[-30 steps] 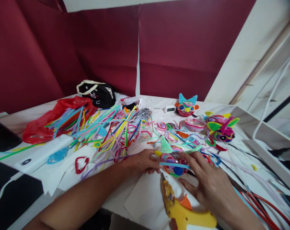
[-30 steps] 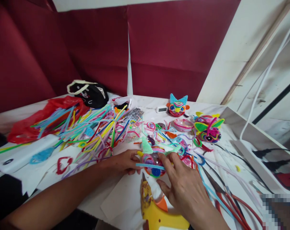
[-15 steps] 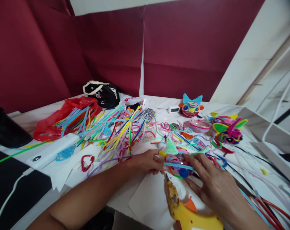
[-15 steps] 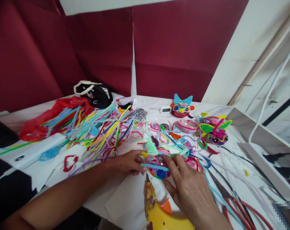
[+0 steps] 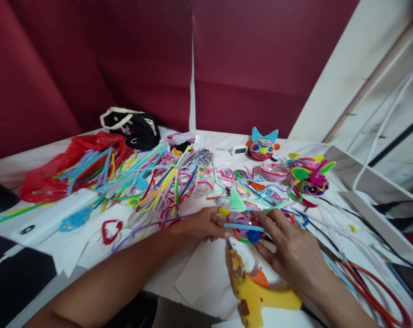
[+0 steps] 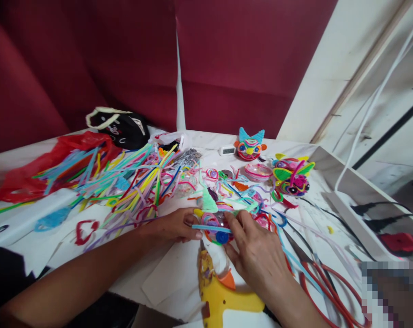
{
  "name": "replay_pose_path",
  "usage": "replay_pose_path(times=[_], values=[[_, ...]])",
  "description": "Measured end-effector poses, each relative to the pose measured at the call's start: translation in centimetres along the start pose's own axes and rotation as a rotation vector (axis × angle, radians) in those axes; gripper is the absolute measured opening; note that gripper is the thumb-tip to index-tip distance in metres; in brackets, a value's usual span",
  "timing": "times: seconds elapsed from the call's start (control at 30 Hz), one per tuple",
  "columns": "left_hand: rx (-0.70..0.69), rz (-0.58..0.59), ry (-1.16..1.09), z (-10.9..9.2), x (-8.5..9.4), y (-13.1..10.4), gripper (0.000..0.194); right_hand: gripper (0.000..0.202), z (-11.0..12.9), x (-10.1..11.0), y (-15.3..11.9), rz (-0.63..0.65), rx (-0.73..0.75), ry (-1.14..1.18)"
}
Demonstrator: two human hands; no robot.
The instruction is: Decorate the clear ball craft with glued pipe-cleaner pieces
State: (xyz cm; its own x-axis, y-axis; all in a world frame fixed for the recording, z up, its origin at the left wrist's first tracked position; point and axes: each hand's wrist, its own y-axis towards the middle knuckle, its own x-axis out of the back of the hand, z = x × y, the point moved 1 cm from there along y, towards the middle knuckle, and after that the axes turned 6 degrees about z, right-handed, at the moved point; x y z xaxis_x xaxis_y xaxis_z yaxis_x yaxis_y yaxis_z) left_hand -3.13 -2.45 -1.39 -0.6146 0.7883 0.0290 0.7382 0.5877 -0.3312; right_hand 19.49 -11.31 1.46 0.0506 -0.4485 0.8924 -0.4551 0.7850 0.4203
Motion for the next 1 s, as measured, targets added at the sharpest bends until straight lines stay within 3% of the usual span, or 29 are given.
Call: replay_pose_path(times=[0.2,0.47,0.73,1.0], values=[[0.017,-0.064,0.052,-0.2,-0.2,0.0,0.061,0.041,0.0,0.3,0.1,0.017,-0.033,0.042],[-0.04,-0.089,0.039,0.8,-0.4,0.5,0.083,0.041,0.0,0.1,0.1,0.021,-0.042,0.064],[-0.12,-0.062,-0.033,0.4,-0.9,0.6,0.075,0.042,0.1,0.3,0.2,0.034,-0.043,0.079],[-0.123,-0.091,-0.09,0.2,-1.1,0.7,0.081,0.042,0.1,0.4,0.3,0.002,-0.054,0.096]])
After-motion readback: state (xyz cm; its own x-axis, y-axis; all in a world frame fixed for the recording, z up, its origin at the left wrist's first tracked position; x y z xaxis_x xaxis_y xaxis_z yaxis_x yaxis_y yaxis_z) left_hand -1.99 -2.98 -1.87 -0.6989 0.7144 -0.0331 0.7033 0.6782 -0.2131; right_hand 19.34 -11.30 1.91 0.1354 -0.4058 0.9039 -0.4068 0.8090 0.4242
